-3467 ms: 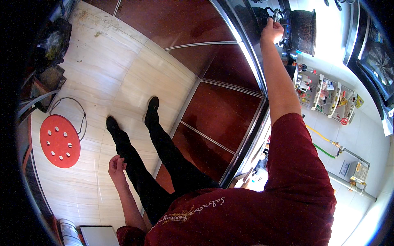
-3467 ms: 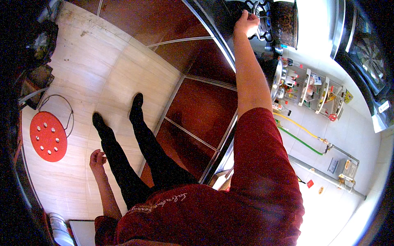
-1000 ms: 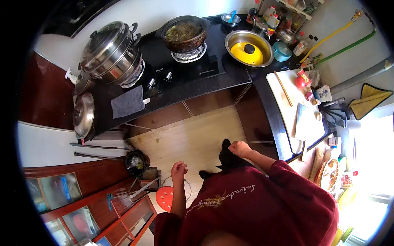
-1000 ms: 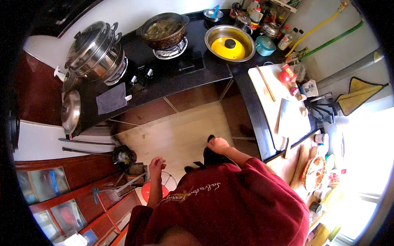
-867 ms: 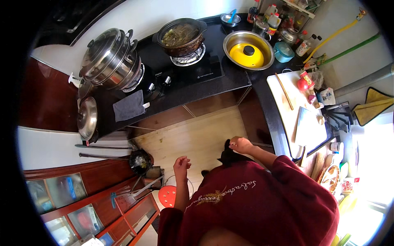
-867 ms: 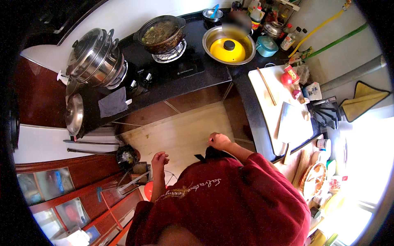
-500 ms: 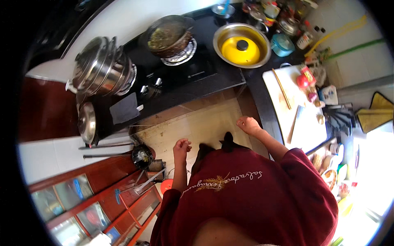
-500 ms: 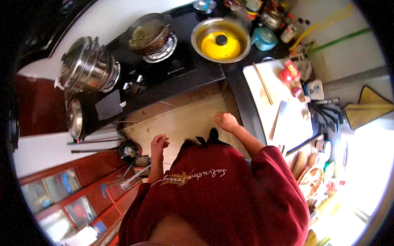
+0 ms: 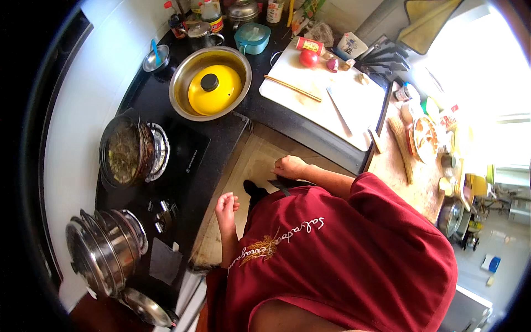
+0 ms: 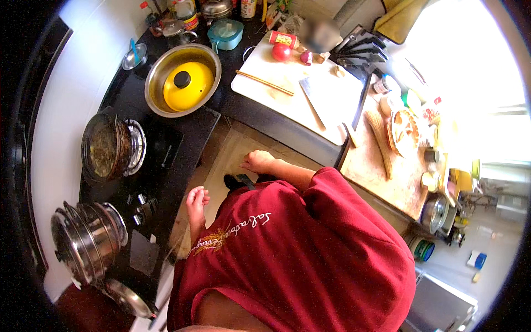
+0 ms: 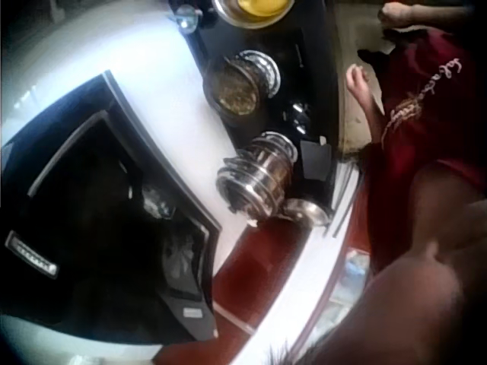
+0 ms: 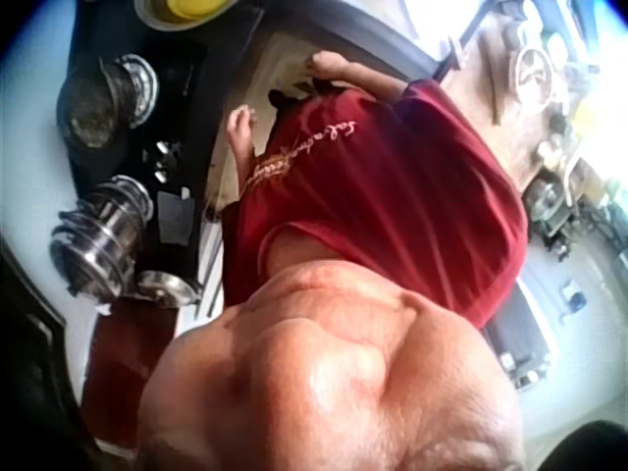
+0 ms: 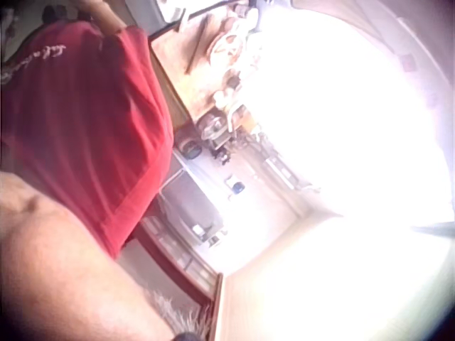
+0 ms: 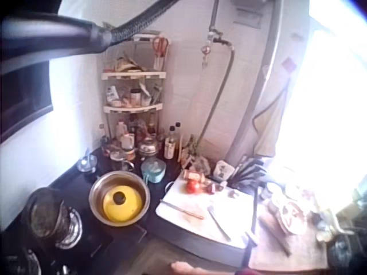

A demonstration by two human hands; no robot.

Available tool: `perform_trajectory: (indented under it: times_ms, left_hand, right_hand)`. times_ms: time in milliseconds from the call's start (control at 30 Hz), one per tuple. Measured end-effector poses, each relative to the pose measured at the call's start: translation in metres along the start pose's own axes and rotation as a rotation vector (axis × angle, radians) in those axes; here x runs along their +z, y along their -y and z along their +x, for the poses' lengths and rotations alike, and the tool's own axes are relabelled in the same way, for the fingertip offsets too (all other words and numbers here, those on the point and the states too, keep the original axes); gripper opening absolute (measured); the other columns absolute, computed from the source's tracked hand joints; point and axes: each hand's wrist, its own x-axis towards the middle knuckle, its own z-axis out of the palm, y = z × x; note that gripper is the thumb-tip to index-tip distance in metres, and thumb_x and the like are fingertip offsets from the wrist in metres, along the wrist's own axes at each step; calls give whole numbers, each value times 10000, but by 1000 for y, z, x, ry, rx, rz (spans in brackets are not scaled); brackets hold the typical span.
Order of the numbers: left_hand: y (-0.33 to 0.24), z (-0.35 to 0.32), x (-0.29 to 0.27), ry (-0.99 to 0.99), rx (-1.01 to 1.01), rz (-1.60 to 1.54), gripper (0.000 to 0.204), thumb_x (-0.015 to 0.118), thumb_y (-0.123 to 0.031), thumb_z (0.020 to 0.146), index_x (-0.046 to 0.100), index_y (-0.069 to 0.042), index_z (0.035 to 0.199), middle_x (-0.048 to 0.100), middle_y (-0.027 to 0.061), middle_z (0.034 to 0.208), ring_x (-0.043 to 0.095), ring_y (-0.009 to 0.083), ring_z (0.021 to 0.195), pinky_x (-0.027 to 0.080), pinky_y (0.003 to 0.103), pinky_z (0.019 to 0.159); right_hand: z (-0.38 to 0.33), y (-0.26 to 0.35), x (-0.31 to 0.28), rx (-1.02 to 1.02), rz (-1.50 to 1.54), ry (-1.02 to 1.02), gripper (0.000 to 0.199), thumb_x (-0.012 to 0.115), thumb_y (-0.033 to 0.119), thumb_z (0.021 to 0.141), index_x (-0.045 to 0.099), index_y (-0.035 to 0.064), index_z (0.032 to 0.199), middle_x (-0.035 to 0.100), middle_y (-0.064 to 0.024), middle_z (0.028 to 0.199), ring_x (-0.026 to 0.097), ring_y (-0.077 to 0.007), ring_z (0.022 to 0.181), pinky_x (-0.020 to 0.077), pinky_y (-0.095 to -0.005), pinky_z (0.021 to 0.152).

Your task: The person sets a pink digital timer, washes and dries their hands with a towel, and then stirs a pot of green vegetables and noodles on a stove using chopsticks.

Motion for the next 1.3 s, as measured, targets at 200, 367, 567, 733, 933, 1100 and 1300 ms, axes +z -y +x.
perform_trajectory:
  times_ms: [200,367,567,733,933,1100,1300]
  left_hand:
    - [-27,43,-34,149,10,139,179,534,-128,820,560,-26,965,602,50,815,538,84,623,434,214,571]
    - [-45,51,-38,253,-16,116,262,592,-184,813,549,-40,1029,594,37,867,535,78,700,428,205,631]
    - [-74,27,-11,326,-6,35,651,645,-235,774,328,-65,1316,331,163,1325,351,265,1192,368,376,901]
    - [-69,26,-20,411,-80,16,589,486,-407,852,331,-80,1318,324,145,1350,303,276,1241,362,421,901]
    - [-39,51,-62,587,-155,260,558,517,-299,851,325,-51,1313,383,141,1313,389,247,1183,431,373,818]
    - [-51,28,-43,407,55,219,915,629,33,655,123,-173,1389,136,131,1419,358,281,1193,414,360,870]
    - [-55,24,-30,445,-12,70,855,613,3,710,112,-145,1387,230,167,1370,443,262,1098,411,335,879]
  right_hand:
    - [11,38,31,73,100,-176,380,477,404,829,586,42,782,596,-168,790,567,-355,756,454,-434,681]
    - [4,48,43,27,145,-265,316,513,364,813,599,60,832,602,-158,830,574,-339,782,458,-422,699]
    - [9,51,37,195,176,-285,290,542,347,798,608,67,836,605,-140,823,582,-315,769,465,-405,673]
    - [18,65,35,175,192,-184,378,504,422,812,623,66,860,608,-128,852,581,-306,790,467,-397,687]
    - [26,70,36,56,98,-177,414,474,436,826,628,58,896,590,-120,986,569,-289,894,456,-384,775]
    - [27,59,39,26,51,-161,441,469,464,812,628,57,875,590,-135,967,568,-302,893,453,-390,781]
    - [29,55,36,29,38,-134,379,487,411,812,626,64,874,593,-137,964,569,-299,888,455,-385,775]
